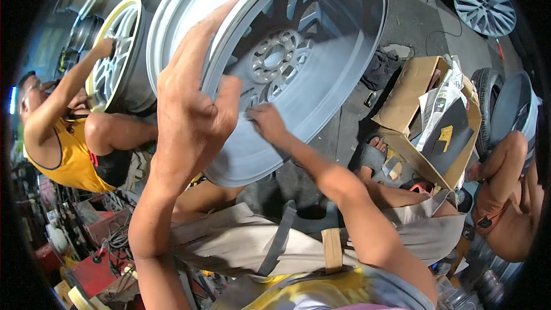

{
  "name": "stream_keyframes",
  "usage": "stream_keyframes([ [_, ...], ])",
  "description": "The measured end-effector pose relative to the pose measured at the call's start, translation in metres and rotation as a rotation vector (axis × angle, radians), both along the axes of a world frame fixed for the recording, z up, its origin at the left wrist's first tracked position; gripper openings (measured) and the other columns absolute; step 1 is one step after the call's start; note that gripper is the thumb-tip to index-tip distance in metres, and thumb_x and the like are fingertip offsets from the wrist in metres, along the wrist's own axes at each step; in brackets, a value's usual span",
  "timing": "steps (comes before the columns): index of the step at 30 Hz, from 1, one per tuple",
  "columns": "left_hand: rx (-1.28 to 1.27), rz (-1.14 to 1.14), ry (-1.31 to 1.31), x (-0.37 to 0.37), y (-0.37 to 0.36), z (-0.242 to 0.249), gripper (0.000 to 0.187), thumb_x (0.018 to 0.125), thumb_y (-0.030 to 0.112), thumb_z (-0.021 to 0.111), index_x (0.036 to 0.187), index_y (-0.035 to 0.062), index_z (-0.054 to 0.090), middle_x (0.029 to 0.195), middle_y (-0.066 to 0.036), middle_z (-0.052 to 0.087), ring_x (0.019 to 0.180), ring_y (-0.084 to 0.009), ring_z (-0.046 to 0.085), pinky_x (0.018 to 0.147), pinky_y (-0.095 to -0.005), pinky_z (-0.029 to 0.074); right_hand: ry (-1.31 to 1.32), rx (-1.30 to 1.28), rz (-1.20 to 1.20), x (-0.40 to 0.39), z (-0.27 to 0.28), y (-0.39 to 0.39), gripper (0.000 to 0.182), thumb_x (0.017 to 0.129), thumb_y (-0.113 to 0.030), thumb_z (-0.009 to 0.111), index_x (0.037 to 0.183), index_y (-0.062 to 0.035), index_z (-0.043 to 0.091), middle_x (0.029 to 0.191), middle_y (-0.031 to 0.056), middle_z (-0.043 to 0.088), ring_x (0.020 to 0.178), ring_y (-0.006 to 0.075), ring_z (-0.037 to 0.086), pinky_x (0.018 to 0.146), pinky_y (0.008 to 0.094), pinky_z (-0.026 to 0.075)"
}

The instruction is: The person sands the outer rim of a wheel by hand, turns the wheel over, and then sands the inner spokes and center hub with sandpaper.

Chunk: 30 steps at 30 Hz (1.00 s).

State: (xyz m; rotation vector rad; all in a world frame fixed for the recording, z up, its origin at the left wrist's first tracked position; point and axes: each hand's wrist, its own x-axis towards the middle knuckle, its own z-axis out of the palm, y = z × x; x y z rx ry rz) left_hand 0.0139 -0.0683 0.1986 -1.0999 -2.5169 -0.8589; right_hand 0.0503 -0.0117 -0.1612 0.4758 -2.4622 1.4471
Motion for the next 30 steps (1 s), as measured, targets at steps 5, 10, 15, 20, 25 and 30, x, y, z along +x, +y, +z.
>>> stream_keyframes([
  [5,0.001,0.017,-0.012,0.002,0.0,0.002,0.067,0.073,-0.007,0.05,0.14,-0.0077,0.049,0.126,-0.025,0.064,0.12,-0.0272,0.063,0.105,-0.0326,0.043,-0.045,0.428,-0.045,-0.026,-0.039,0.054,0.013,0.086,-0.014,0.06,0.089,-0.0076,0.071,0.094,0.0114,0.067,0.088,0.0305,0.065,0.086,0.0441,0.047],
  [10,0.011,-0.011,-0.01,-0.004,0.0,0.0,0.066,0.074,-0.006,0.05,0.14,-0.007,0.049,0.126,-0.025,0.064,0.119,-0.0277,0.063,0.104,-0.0328,0.044,-0.118,0.157,0.075,-0.011,-0.005,0.013,0.013,0.081,-0.008,0.063,0.091,-0.0064,0.071,0.094,0.0126,0.065,0.092,0.0322,0.065,0.083,0.0441,0.051],
  [15,0.033,0.0,-0.03,-0.002,0.001,0.002,0.066,0.074,-0.005,0.048,0.139,-0.0071,0.049,0.125,-0.026,0.064,0.119,-0.0292,0.063,0.105,-0.0342,0.043,-0.079,0.298,0.013,-0.016,-0.019,0.037,0.019,0.082,-0.007,0.064,0.098,-0.0062,0.072,0.103,0.0139,0.068,0.096,0.0334,0.065,0.085,0.0443,0.052],
  [20,0.019,-0.003,0.019,-0.003,0.0,0.001,0.065,0.074,-0.004,0.048,0.139,-0.0071,0.049,0.124,-0.026,0.065,0.118,-0.0308,0.063,0.104,-0.0353,0.044,-0.135,0.121,0.029,-0.008,-0.009,0.005,0.02,0.082,-0.007,0.063,0.1,-0.0086,0.074,0.101,0.0162,0.069,0.093,0.0368,0.065,0.083,0.0449,0.052],
  [25,0.017,0.008,-0.004,-0.002,-0.001,0.0,0.064,0.074,-0.003,0.049,0.138,-0.0071,0.049,0.123,-0.027,0.065,0.116,-0.0323,0.064,0.103,-0.0365,0.045,-0.24,-0.405,0.055,-0.003,0.089,-0.04,0.016,0.083,-0.004,0.061,0.096,-0.0049,0.07,0.093,0.0181,0.065,0.09,0.0408,0.063,0.082,0.0494,0.05],
  [30,0.05,0.044,-0.039,0.002,0.0,0.0,0.066,0.071,-0.006,0.048,0.136,0.0021,0.055,0.122,-0.025,0.063,0.114,-0.0416,0.061,0.1,-0.0401,0.047,-0.108,-0.213,0.003,-0.003,0.061,-0.034,0.014,0.082,-0.003,0.061,0.093,-0.0027,0.069,0.087,0.0182,0.064,0.084,0.0412,0.063,0.075,0.0497,0.05],
])
